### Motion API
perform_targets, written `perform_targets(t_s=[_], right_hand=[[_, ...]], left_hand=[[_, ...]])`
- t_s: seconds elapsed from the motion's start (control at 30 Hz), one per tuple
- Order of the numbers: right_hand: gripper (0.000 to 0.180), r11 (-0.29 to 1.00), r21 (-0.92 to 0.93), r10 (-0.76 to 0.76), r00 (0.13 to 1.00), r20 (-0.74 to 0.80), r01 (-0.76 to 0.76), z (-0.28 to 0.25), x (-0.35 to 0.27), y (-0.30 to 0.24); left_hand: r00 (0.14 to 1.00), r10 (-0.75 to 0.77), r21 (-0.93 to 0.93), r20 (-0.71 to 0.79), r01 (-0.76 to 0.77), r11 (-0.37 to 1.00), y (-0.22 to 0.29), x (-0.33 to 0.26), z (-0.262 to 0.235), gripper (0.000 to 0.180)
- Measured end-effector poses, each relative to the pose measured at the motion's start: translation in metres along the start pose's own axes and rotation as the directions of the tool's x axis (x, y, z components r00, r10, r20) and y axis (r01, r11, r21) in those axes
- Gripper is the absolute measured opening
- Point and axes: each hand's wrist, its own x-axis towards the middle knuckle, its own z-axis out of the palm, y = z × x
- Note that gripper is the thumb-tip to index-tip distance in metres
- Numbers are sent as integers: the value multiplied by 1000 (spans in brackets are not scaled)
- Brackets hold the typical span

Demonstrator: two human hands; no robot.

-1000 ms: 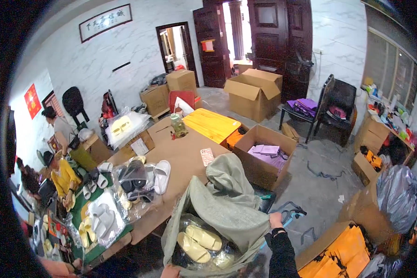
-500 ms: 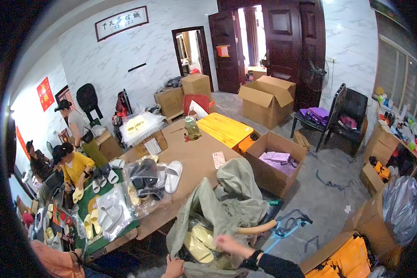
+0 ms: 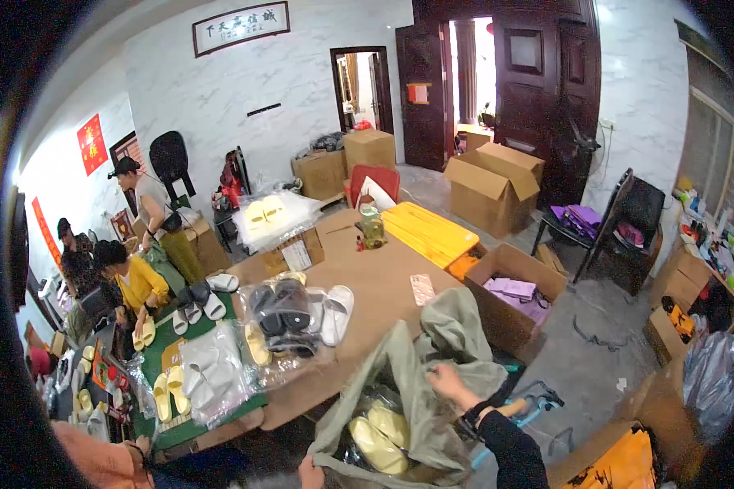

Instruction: Packing slippers into plastic bags and placing them into a larger shipping sack.

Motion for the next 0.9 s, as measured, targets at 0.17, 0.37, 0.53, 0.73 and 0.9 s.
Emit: perform_targets(t_s=[0.17, 0.37, 0.53, 0.73, 0.9], right_hand=[[67, 757, -373, 521, 840, -150, -536, 12, 57, 13], [80, 637, -177, 759, 570, 316, -750, 83, 94, 82], [74, 530, 558, 614, 743, 266, -638, 165, 166, 80], [56, 620, 640, 575, 818, 22, -454, 135, 216, 153], [58, 413, 746, 646, 745, 164, -522, 150, 225, 88]], left_hand=[[996, -40, -215, -82, 22, 976, -12, 25, -41, 31], [999, -41, -123, 11, 43, 992, -21, 49, -91, 32], [974, 113, -70, 197, -101, 992, -61, 63, -98, 30], [848, 354, -174, 394, -310, 935, -42, 73, -94, 30], [849, 399, 18, 345, -431, 902, -29, 44, -88, 23]])
